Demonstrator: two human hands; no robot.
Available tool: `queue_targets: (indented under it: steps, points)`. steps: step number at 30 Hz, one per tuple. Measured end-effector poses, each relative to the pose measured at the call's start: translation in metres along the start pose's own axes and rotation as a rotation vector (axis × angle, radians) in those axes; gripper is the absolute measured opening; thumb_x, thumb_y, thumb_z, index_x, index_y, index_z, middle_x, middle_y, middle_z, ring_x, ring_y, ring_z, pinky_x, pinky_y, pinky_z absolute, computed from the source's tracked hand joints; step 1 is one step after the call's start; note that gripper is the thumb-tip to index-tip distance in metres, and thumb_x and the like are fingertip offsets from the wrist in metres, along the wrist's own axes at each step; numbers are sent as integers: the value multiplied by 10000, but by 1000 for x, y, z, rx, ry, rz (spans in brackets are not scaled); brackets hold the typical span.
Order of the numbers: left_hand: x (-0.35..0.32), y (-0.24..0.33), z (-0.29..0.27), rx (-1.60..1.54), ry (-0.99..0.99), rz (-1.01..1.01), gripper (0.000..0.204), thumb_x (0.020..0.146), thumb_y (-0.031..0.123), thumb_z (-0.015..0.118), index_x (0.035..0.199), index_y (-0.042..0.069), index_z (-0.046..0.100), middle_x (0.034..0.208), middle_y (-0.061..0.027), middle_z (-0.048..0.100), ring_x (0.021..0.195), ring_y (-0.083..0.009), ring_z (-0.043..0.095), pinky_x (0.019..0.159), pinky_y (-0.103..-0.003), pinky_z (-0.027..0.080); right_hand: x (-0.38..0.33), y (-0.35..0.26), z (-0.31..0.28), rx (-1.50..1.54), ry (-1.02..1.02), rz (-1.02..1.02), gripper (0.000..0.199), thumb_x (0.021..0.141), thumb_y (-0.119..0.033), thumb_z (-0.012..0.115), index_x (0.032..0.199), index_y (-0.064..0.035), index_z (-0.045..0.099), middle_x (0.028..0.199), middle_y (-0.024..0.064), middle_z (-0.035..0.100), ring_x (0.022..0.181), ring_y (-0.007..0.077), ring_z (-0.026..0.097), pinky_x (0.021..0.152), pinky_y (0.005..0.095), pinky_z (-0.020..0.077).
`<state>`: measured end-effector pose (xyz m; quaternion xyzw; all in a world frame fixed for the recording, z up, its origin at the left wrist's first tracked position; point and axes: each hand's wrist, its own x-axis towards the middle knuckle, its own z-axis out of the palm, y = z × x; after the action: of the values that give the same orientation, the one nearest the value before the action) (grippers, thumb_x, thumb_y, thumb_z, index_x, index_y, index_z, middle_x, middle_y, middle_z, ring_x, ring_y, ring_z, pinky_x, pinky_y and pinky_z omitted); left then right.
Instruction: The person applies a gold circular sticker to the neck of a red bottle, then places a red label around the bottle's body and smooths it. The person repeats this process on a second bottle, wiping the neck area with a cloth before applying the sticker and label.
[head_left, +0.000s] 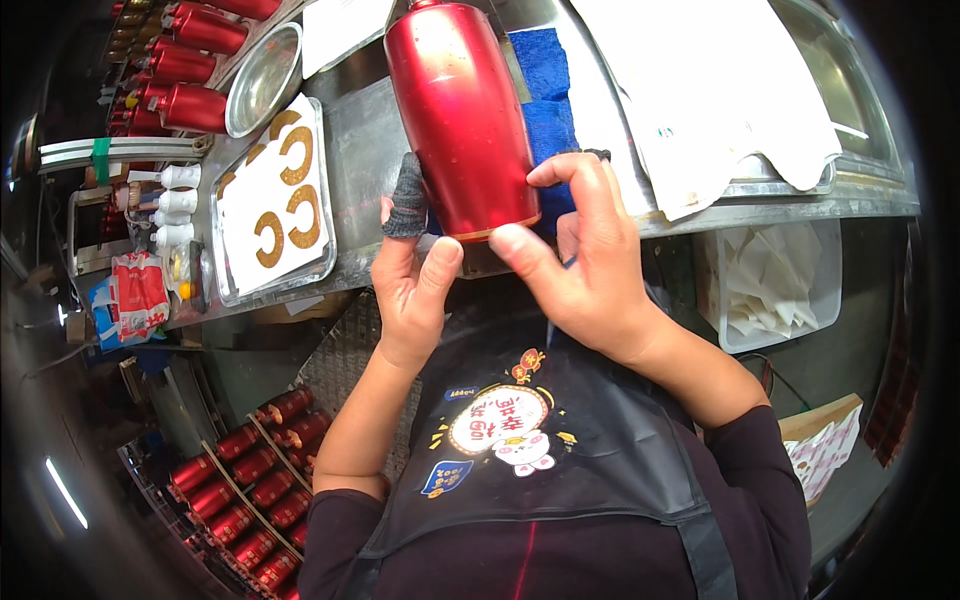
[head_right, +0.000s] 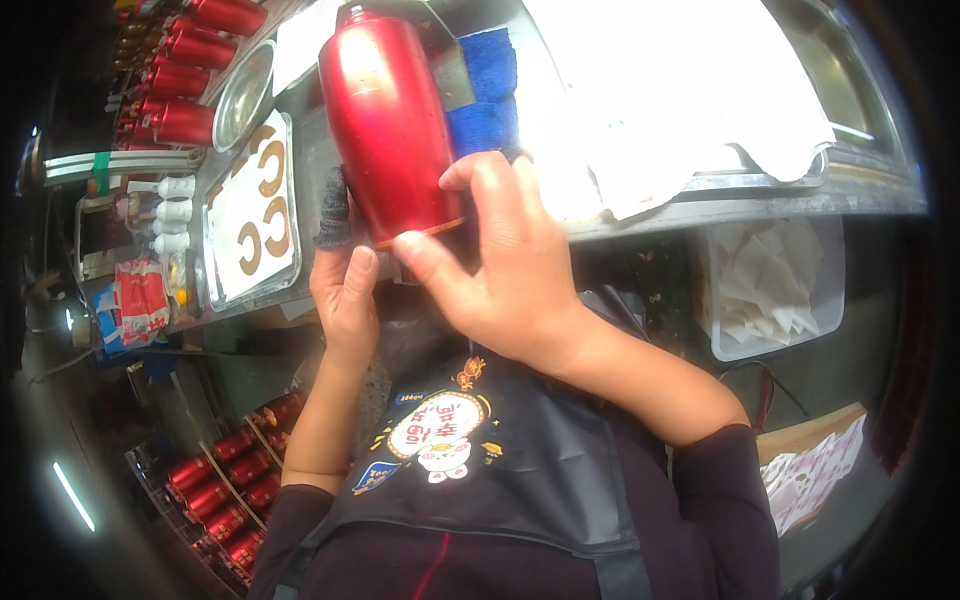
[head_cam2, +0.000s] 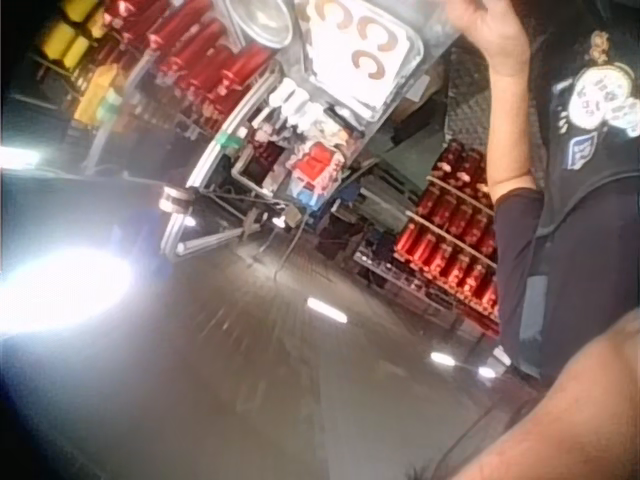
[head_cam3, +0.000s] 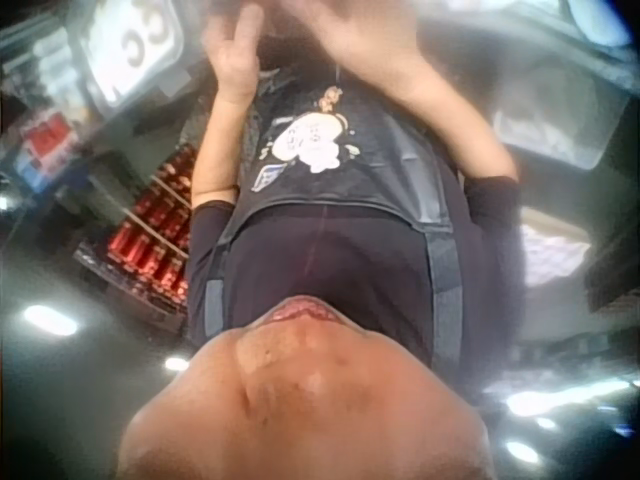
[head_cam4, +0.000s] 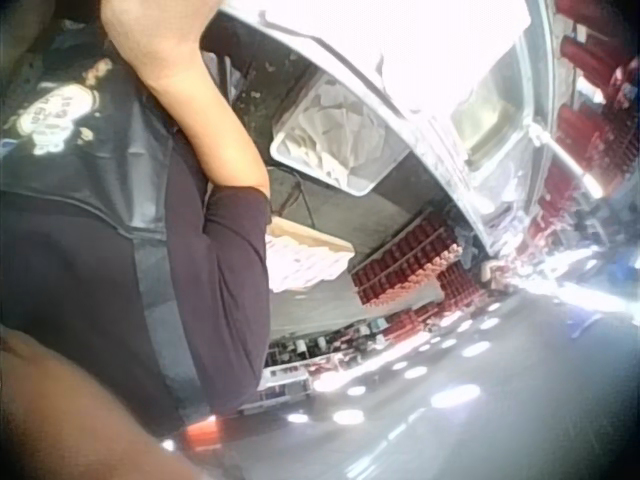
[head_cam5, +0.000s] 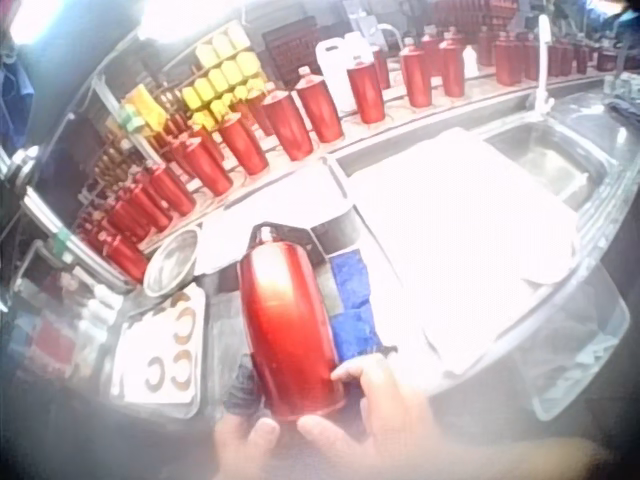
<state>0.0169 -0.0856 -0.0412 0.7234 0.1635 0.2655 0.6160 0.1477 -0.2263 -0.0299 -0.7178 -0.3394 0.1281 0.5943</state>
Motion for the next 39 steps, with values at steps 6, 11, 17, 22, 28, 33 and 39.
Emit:
queue_targets:
  steps: [6,11,17,22,28,33,39]
  points:
    - [-4,3,15,-143,76,-158,459,999,86,644,1429,1,510,1369,-77,572,1215,-157,549,1057,-323,434,3,-2,7,-117,52,-33,503,804,-270,819,1147,-56,519,1015,148,544,835,342,620,661,411,533]
    - [-1,0,17,-73,69,-22,427,998,94,652,1397,-3,532,1327,-68,590,1180,-150,560,1031,-312,446,1,4,7,-25,31,-13,382,886,-142,767,1141,-12,515,1044,65,498,631,76,414,508,232,340]
    - [1,2,19,-104,118,-50,418,985,108,672,1369,-7,552,1283,-61,612,1150,-148,568,1020,-306,440,4,13,3,173,-37,10,257,962,-52,643,1180,9,521,1148,58,516,638,20,408,524,197,356]
    - [2,2,18,-38,95,-33,412,984,120,677,1357,-13,563,1287,-67,607,1147,-152,568,1020,-311,437,2,10,6,46,8,-17,341,931,-148,727,1162,-6,520,1097,64,513,643,74,411,535,228,357]
    - [-10,-8,13,22,187,-27,463,977,132,675,1384,-43,541,1246,-71,618,1123,-146,570,1075,-354,401,3,4,10,-52,39,6,418,873,-263,765,1132,-36,528,996,159,557,837,329,601,707,385,501]
    - [-37,-15,13,483,149,115,394,937,210,708,1263,-8,674,1552,-249,452,1466,-367,420,1209,-612,5,4,8,11,-23,39,-16,362,890,-189,742,1130,-22,528,1000,145,548,806,285,578,683,360,484]
    - [-41,-19,17,628,171,230,316,909,204,719,1147,-3,726,1509,-229,513,1447,-377,442,1182,-671,-12,2,12,16,77,22,31,335,915,-146,724,1142,3,527,1024,115,544,752,180,533,638,296,460]
